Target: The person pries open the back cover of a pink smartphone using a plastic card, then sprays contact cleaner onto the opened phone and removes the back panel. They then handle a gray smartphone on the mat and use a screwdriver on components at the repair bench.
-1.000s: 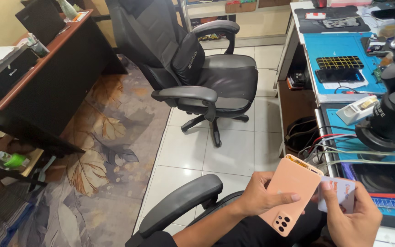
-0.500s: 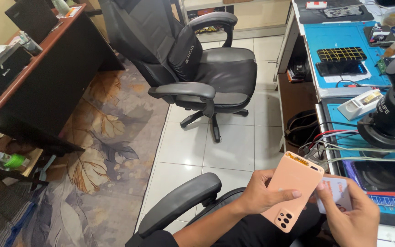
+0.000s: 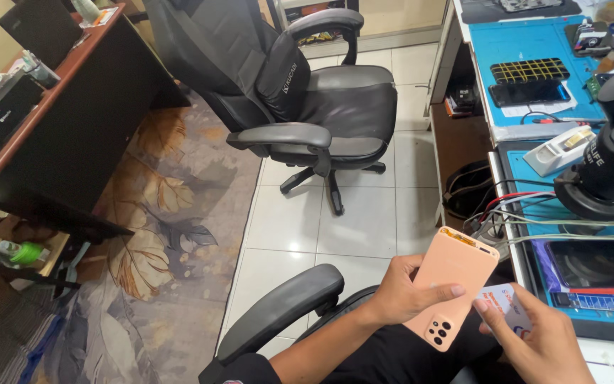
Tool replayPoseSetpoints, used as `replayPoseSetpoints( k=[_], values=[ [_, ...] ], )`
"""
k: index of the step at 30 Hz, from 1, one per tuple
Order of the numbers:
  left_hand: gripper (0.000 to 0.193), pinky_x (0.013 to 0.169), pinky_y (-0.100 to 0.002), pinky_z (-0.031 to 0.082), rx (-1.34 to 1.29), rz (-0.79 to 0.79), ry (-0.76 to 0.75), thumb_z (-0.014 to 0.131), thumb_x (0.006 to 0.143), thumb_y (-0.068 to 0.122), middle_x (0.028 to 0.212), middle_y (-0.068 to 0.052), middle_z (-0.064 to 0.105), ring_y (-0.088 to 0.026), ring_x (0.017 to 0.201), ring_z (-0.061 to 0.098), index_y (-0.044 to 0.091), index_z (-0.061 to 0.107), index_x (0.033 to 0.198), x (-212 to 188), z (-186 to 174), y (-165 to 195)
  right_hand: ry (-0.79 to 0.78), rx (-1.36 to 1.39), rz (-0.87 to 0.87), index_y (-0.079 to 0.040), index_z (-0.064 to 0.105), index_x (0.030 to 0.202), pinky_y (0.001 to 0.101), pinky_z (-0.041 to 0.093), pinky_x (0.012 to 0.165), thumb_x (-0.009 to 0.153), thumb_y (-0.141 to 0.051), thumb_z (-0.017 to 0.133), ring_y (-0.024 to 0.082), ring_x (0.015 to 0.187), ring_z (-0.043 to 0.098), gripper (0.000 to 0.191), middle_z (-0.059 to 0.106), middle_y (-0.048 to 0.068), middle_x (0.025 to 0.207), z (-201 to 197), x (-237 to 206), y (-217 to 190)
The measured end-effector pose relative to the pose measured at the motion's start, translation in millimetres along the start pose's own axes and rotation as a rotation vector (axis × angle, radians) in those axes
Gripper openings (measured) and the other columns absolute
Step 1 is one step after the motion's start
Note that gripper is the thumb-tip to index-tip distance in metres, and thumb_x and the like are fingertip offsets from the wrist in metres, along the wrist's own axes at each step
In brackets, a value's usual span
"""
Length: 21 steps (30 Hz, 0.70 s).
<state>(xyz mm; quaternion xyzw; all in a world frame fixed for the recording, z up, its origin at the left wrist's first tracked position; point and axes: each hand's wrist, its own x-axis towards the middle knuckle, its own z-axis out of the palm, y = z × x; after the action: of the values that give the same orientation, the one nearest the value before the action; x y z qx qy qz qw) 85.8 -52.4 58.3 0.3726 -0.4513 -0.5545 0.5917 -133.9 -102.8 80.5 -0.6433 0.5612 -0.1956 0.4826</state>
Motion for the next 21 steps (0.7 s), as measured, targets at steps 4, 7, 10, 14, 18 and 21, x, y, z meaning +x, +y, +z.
replayPoseSetpoints(
  k=[4,7,10,14,18,21],
  values=[
    [0.033,0.085,-0.025,0.058,0.046,0.013,-0.012,0.079,0.097,0.018,0.108,-0.008,0.075,-0.009,0.096,0.070,-0.005,0.071,0.119,3,1,2,-0.001,-0.077,-0.066,-0.003,0.077,0.106,0.0316,0.058,0.049,0.086,-0.026,0.079,0.017,0.064,0.077,0.030,0.076,0.011,0.080,-2,5,6],
    [0.033,0.083,-0.025,0.058,0.016,-0.036,-0.002,0.080,0.097,0.018,0.106,-0.008,0.075,-0.009,0.094,0.070,-0.005,0.071,0.118,4,5,0,-0.054,-0.044,-0.011,-0.003,0.079,0.108,0.0331,0.059,0.050,0.088,-0.024,0.079,0.017,0.064,0.074,0.029,0.076,0.012,0.079,-6,6,11],
    [0.032,0.083,-0.025,0.058,0.033,-0.031,-0.028,0.080,0.097,0.017,0.106,-0.007,0.075,-0.008,0.093,0.069,-0.005,0.072,0.117,8,5,-1,-0.053,0.039,0.019,-0.002,0.078,0.102,0.0321,0.058,0.054,0.085,-0.026,0.081,0.017,0.059,0.071,0.029,0.076,0.012,0.076,-7,11,14],
    [0.031,0.082,-0.024,0.057,0.025,-0.041,-0.053,0.081,0.096,0.018,0.105,-0.007,0.075,-0.008,0.092,0.069,-0.005,0.073,0.116,11,7,-5,-0.078,0.015,0.036,-0.003,0.075,0.099,0.0328,0.058,0.052,0.084,-0.026,0.081,0.016,0.058,0.067,0.028,0.076,0.011,0.075,-11,10,25],
    [0.030,0.080,-0.024,0.057,0.031,-0.086,-0.078,0.082,0.096,0.018,0.099,-0.007,0.075,-0.008,0.090,0.069,-0.007,0.074,0.111,8,9,-7,-0.108,0.015,0.089,-0.003,0.074,0.099,0.0343,0.054,0.049,0.085,-0.025,0.081,0.017,0.056,0.065,0.028,0.070,0.011,0.075,-15,8,48],
    [0.033,0.082,-0.023,0.057,-0.001,-0.046,-0.098,0.082,0.095,0.019,0.105,-0.005,0.075,-0.007,0.092,0.068,-0.006,0.073,0.116,11,12,-9,-0.169,-0.088,0.049,-0.002,0.076,0.105,0.0307,0.059,0.053,0.089,-0.021,0.081,0.018,0.058,0.068,0.025,0.071,0.013,0.079,-17,11,61]
  ],
)
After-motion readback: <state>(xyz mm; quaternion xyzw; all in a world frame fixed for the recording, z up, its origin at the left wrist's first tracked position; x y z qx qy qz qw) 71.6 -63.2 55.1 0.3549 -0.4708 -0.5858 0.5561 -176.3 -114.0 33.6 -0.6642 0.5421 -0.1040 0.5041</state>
